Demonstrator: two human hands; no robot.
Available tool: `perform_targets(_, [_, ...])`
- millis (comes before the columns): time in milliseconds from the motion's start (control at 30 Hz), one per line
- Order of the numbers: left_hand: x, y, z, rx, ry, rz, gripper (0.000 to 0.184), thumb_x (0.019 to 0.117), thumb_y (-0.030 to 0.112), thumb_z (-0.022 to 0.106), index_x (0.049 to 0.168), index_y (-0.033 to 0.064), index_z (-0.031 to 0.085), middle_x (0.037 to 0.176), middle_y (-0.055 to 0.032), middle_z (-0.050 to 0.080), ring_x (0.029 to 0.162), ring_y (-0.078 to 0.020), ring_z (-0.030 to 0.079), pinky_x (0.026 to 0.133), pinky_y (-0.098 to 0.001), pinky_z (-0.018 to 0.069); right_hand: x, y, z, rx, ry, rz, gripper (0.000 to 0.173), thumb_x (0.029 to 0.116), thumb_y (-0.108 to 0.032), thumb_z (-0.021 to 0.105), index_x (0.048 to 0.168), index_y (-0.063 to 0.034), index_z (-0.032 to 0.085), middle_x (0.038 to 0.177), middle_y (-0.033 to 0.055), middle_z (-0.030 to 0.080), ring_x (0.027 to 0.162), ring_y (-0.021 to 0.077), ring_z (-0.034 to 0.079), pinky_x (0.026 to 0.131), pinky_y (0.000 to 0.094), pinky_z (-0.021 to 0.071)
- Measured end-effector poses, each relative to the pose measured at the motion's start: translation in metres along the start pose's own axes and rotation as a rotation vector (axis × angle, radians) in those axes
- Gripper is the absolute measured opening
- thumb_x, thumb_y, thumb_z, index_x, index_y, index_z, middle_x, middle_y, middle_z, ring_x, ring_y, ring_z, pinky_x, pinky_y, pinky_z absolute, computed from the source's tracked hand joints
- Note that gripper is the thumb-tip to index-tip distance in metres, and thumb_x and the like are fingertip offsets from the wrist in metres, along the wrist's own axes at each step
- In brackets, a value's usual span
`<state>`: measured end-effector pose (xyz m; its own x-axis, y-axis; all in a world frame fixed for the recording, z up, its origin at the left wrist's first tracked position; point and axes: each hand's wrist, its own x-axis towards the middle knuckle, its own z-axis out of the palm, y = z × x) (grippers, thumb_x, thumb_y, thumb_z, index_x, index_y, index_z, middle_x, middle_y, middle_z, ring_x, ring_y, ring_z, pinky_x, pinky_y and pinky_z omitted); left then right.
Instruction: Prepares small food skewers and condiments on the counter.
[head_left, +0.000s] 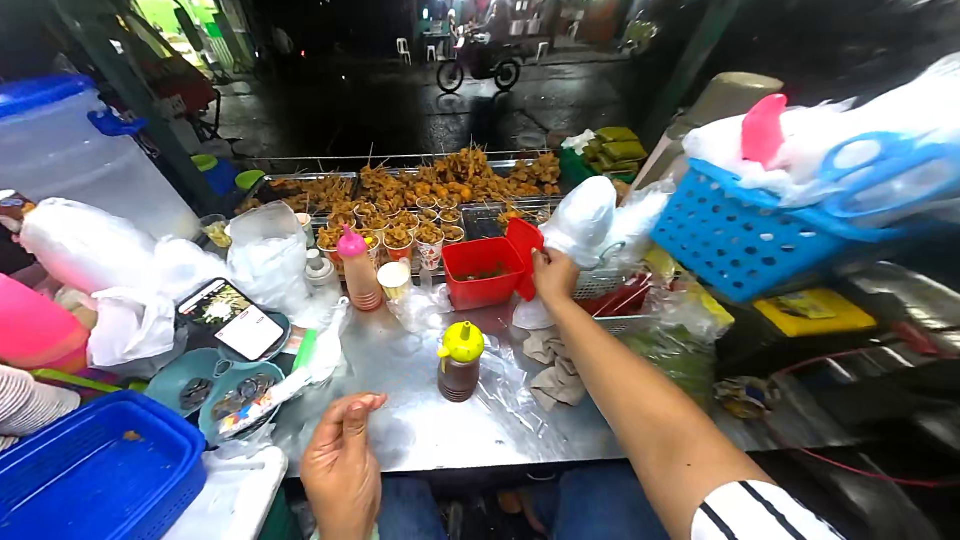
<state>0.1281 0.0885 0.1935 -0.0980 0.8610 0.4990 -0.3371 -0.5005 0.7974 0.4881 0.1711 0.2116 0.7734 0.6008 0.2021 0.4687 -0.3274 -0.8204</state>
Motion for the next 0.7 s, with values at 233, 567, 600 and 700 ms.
perform_targets(233, [-0.007,0.004,-0.008,-0.073,0.089,-0.116,0.02,0.1005,0.0,0.056,0.104,0.0138,0.07,0.078,0.0052,0.074,0.065,-0.0066,0.07,0.064,-0.0233,0.0621,-0.011,-0.003,0.026,-0.205,0.013,-0.839,0.029,0.0985,-0.025,0.068,0.117,-0.0041,0.075,0.125,0.0264,0.066,0.118,0.0465,0.062,0.102,0.0603,0.0494])
perform_targets(567, [-0.019,0.003,-0.022,-0.035,0.1,-0.219,0.018,0.101,0.0,0.055,0.102,0.0119,0.068,0.081,0.0025,0.074,0.069,-0.009,0.072,0.067,-0.0257,0.0635,-0.004,0.008,0.069,-0.216,-0.431,-0.883,0.028,0.1015,-0.014,0.062,0.126,-0.0067,0.073,0.138,0.0194,0.064,0.137,0.0382,0.055,0.119,0.0627,0.0315])
perform_targets(600, [-0.019,0.002,-0.024,-0.04,0.094,-0.224,0.017,0.101,0.0,0.055,0.102,0.0111,0.068,0.084,0.0005,0.076,0.071,-0.0109,0.074,0.069,-0.027,0.064,0.0,0.005,0.067,-0.219,-0.466,-0.868,0.028,0.1012,-0.013,0.062,0.126,-0.0065,0.073,0.139,0.0189,0.064,0.138,0.0372,0.054,0.119,0.0615,0.0308])
perform_targets(700, [-0.018,0.001,-0.026,-0.047,0.08,-0.251,0.016,0.1014,0.0,0.053,0.103,0.0084,0.066,0.09,-0.0047,0.077,0.077,-0.016,0.075,0.072,-0.0303,0.0647,0.008,0.004,0.062,-0.245,-0.534,-0.853,0.028,0.1006,-0.012,0.063,0.127,-0.0064,0.072,0.14,0.0175,0.063,0.138,0.0346,0.053,0.12,0.0577,0.032])
